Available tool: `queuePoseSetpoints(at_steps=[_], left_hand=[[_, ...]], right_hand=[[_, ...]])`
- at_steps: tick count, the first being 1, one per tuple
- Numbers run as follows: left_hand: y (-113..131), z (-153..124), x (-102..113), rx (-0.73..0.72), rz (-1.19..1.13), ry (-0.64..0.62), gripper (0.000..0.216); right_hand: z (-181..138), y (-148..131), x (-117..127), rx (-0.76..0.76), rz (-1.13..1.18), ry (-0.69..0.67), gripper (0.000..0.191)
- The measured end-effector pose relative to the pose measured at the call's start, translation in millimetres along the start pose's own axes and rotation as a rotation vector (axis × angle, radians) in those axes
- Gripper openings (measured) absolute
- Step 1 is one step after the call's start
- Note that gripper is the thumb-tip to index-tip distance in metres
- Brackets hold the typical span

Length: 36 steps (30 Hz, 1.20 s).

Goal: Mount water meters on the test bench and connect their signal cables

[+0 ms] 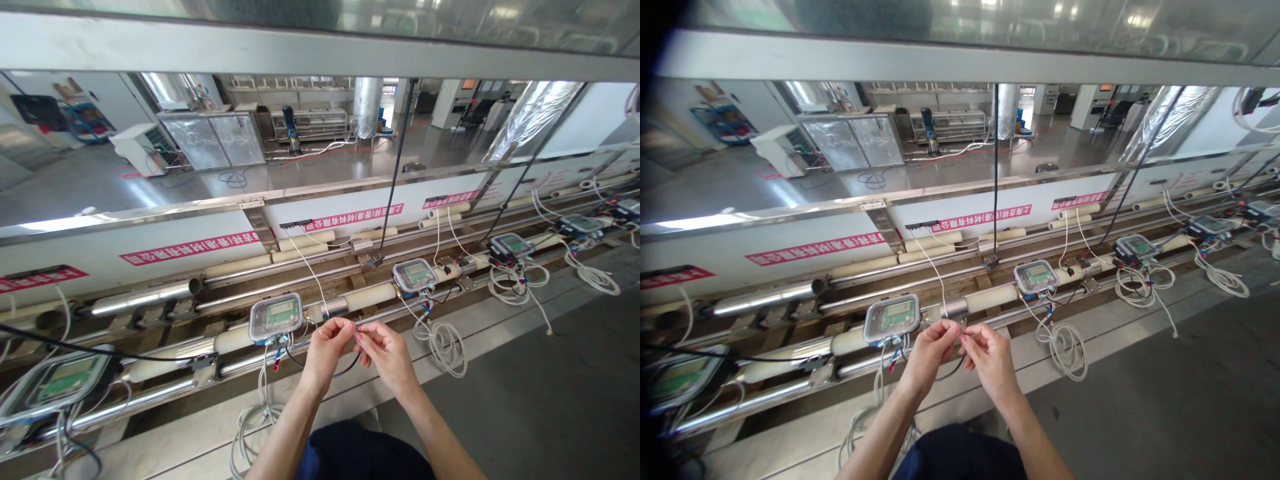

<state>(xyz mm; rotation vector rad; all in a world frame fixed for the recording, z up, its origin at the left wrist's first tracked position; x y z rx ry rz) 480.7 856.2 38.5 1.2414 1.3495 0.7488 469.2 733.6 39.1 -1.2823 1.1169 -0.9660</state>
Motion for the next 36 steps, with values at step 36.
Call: queuePoseSetpoints(at_steps=[36], left_hand=[[-2, 0, 24, -0.003, 0.318, 0.131, 0.032]], right_hand=[[7, -5, 5, 0.139, -0.063, 0.051, 0.021]])
Point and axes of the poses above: each hand's wrist, its own z-axis towards the middle knuckle, its own x-axis out of the back of the hand, y = z × x, the point moved 5 cm from there along z, towards the middle knuckle, and after that the axes turned 8 degrees about -y, right-handed, at the moved point
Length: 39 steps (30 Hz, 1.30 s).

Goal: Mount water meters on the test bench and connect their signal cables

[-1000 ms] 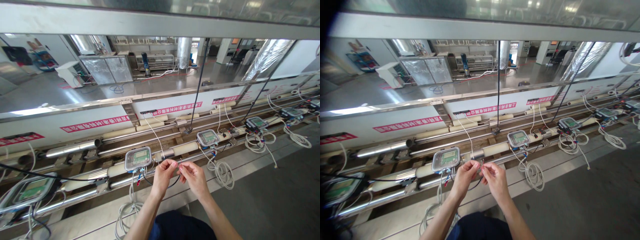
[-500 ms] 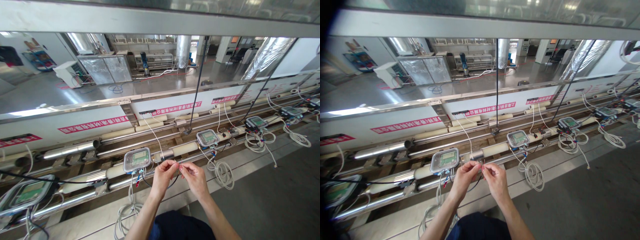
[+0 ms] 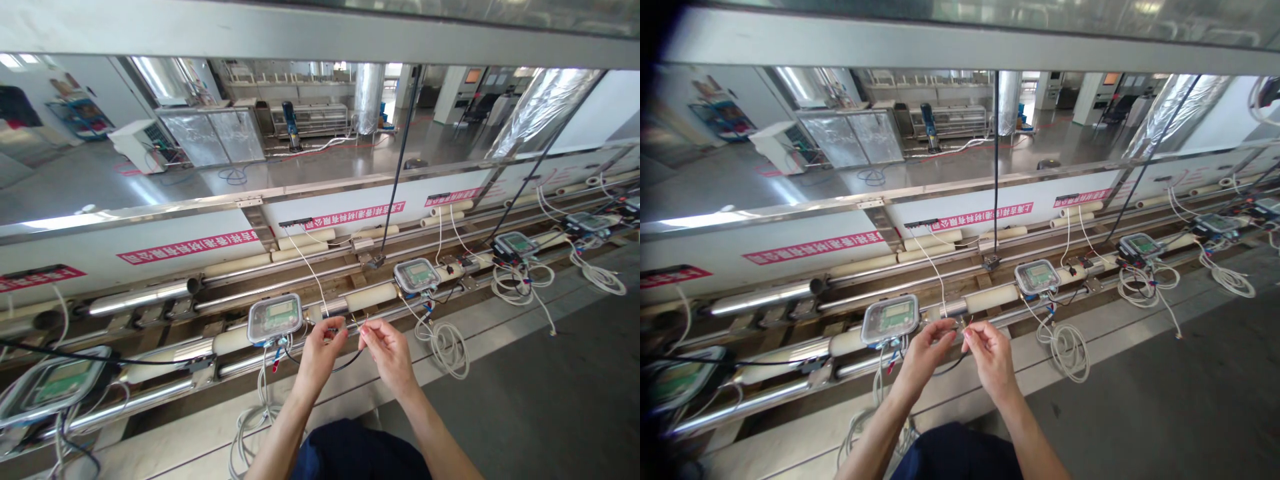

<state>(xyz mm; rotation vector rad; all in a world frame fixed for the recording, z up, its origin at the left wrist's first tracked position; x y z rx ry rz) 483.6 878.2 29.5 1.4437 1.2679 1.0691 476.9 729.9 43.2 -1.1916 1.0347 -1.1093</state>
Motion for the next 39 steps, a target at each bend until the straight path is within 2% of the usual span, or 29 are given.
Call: queuePoseSetpoints(at_steps=[2, 4, 9, 14, 22, 27, 30, 35, 39], left_hand=[[13, -4, 0, -0.094, 0.056, -0.052, 0.03], [22, -6, -5, -0.128, -0.001, -0.125, 0.027], [26, -6, -12, -0.025, -0.177, -0.153, 0.026], [30, -5, -14, 0.03, -0.157, -0.234, 0.025], [35, -6, -10, -0.097, -0.021, -0.174, 0.022], [41, -6, -1, -0.187, 0.003, -0.101, 0.022], [42, -6, 4, -0.18, -0.032, -0.065, 0.028], [31, -7, -8, -0.037, -0.036, -0.252, 0.033], [30, -7, -13, -0.049, -0.169, -0.277, 0.029]], right_hand=[[-1, -3, 1, 0.003, -0.059, -0.017, 0.021], [-1, -8, 0, 0.014, -0.11, -0.056, 0.023], [-3, -18, -4, 0.034, -0.217, -0.16, 0.026], [-7, -17, -5, 0.012, -0.313, -0.214, 0.025], [-10, -26, -5, 0.041, -0.423, -0.2, 0.021], [-13, -21, -5, -0.003, -0.366, -0.193, 0.022], [-14, -19, -3, -0.028, -0.314, -0.159, 0.025], [-14, -20, -6, -0.013, -0.328, -0.182, 0.026], [-14, -20, -7, -0.011, -0.309, -0.192, 0.025]])
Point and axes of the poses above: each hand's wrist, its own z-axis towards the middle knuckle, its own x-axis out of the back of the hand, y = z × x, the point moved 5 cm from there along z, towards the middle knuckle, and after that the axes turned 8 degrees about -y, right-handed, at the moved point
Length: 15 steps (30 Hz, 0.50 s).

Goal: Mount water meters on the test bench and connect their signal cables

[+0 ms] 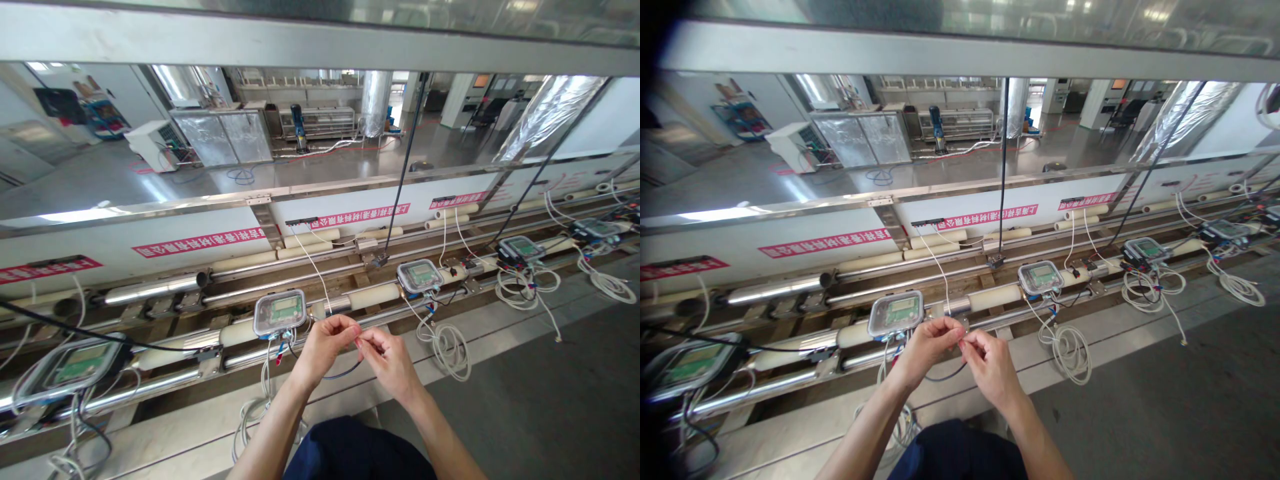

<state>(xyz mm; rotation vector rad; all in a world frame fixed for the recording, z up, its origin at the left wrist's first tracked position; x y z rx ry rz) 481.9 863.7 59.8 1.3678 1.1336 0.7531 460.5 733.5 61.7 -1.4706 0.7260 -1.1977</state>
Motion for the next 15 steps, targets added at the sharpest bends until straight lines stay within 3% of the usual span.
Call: queuePoseSetpoints(at_steps=[10, 15], left_hand=[[2, 3, -2, -0.088, 0.038, 0.087, 0.031], [7, 10, 5, -0.167, 0.155, 0.221, 0.027]], right_hand=[[1, 6, -1, -0.043, 0.2, 0.091, 0.024], [1, 17, 3, -0.06, 0.238, 0.172, 0.028]])
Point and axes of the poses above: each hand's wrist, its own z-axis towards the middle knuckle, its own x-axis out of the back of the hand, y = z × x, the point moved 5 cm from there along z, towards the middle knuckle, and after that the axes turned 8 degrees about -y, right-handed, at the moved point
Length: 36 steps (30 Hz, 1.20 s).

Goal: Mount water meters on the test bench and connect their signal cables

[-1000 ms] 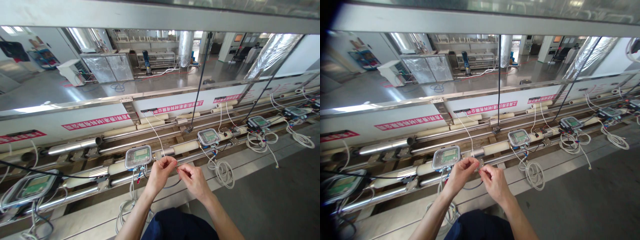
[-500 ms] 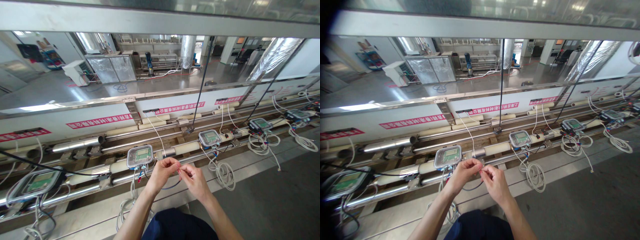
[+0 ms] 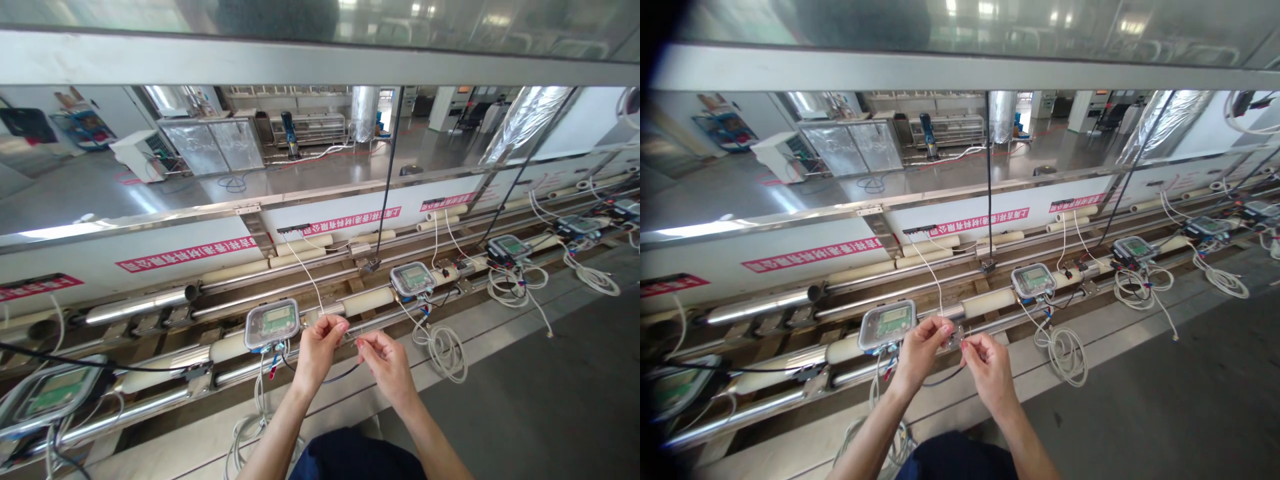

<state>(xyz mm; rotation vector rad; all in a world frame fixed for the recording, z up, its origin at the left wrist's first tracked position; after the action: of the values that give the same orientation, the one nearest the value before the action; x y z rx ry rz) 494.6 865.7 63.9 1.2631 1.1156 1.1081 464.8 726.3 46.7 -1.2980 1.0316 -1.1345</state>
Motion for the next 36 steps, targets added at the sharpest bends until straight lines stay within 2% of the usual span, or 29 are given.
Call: queuePoseSetpoints(at_steps=[4, 8, 11, 14, 16, 19, 23, 26, 31, 36], left_hand=[[8, 31, -2, -0.211, 0.28, 0.117, 0.022], [15, 79, -27, -0.439, 0.554, 0.075, 0.043], [17, 111, -45, -0.456, 0.65, 0.018, 0.042], [19, 125, -52, -0.424, 0.597, -0.03, 0.032], [19, 122, -47, -0.401, 0.554, -0.048, 0.023], [14, 102, -27, -0.304, 0.444, -0.019, 0.02], [3, 63, 5, -0.159, 0.139, -0.008, 0.027], [1, 36, 20, -0.102, -0.071, -0.008, 0.028], [2, 7, 31, -0.06, -0.203, 0.026, 0.024], [6, -5, 28, -0.027, -0.262, 0.034, 0.033]], right_hand=[[0, 14, 5, -0.036, 0.082, 0.075, 0.029], [1, 23, 6, -0.035, 0.128, 0.127, 0.03], [1, 26, 8, -0.04, 0.154, 0.156, 0.031], [1, 25, 11, -0.04, 0.18, 0.179, 0.031], [1, 21, 12, -0.04, 0.189, 0.186, 0.03], [3, 13, 12, -0.036, 0.189, 0.192, 0.029], [7, -2, 6, -0.018, 0.162, 0.203, 0.027], [8, -11, -2, 0.023, 0.111, 0.187, 0.024], [3, -26, -13, 0.111, 0.004, 0.175, 0.02], [-2, -38, -18, 0.154, -0.079, 0.17, 0.018]])
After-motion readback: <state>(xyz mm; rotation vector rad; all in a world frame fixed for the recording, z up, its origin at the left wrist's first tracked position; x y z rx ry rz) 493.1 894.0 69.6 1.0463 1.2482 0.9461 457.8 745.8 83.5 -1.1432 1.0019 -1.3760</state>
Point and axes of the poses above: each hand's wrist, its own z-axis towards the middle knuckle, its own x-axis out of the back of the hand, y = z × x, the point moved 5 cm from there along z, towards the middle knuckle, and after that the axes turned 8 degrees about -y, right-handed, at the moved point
